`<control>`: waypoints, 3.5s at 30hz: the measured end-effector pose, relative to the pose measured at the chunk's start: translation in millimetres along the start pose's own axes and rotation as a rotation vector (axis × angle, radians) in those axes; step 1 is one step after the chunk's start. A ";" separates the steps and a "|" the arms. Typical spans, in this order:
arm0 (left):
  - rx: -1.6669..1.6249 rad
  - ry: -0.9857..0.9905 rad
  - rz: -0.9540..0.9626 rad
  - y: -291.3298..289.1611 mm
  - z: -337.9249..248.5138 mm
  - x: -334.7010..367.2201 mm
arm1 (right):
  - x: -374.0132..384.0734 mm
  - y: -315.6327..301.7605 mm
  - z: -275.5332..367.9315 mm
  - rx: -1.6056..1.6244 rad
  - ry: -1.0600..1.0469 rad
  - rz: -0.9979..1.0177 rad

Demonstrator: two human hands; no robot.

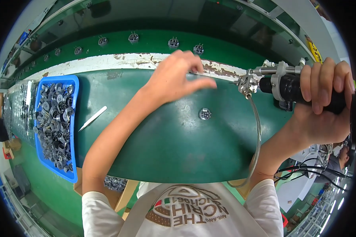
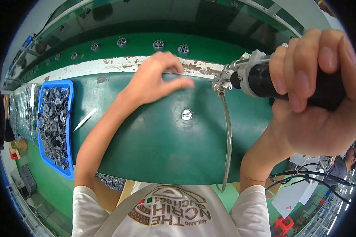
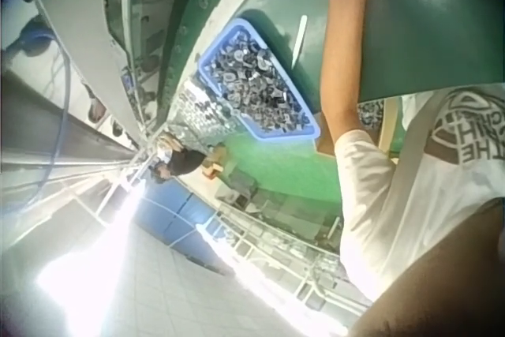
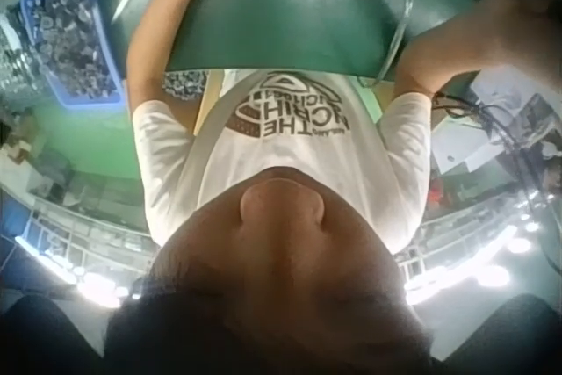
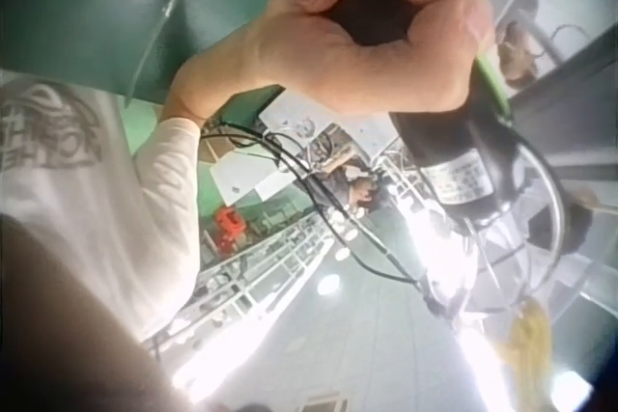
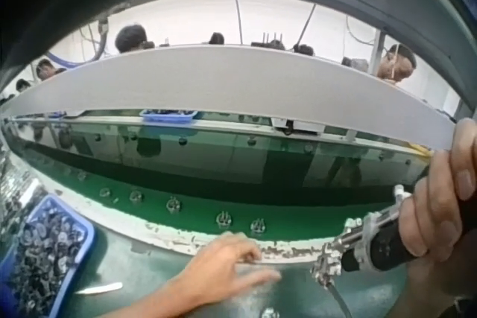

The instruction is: The person secures small electronic components onto an assembly line track using an electric screwdriver.

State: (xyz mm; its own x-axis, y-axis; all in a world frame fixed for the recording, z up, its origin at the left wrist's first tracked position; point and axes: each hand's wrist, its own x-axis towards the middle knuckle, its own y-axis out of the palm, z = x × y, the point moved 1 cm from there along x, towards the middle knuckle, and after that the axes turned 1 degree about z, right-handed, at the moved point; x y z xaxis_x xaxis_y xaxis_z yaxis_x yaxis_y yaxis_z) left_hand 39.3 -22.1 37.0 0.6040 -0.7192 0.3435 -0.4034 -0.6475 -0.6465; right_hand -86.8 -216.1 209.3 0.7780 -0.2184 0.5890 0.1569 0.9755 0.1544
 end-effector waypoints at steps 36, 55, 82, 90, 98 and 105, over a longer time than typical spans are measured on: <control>-0.043 0.074 0.153 14.3 8.2 -22.2 | -1.0 46.7 -45.0 -0.073 0.096 0.245; -0.034 0.088 0.120 16.0 10.2 -23.8 | 3.6 48.4 -80.6 0.090 0.075 0.149; -0.034 0.047 -0.031 21.1 11.2 -21.5 | -0.7 37.2 -42.9 -0.050 0.133 0.068; -0.038 0.026 -0.025 20.1 11.1 -22.6 | -0.7 39.4 -58.0 -0.053 0.105 0.154; -0.038 0.040 -0.031 21.4 10.0 -20.7 | 0.1 38.2 -62.8 -0.023 0.121 0.143; -0.045 0.044 -0.037 22.3 6.2 -17.8 | 3.4 41.8 -63.0 -0.020 0.157 0.091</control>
State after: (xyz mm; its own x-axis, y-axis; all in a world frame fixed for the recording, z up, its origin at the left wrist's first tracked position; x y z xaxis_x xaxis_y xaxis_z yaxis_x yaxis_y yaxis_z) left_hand 23.8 -22.2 12.3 0.5885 -0.7046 0.3965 -0.4126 -0.6835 -0.6022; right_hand -39.3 -174.4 167.8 0.8746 -0.1235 0.4689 0.0922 0.9917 0.0894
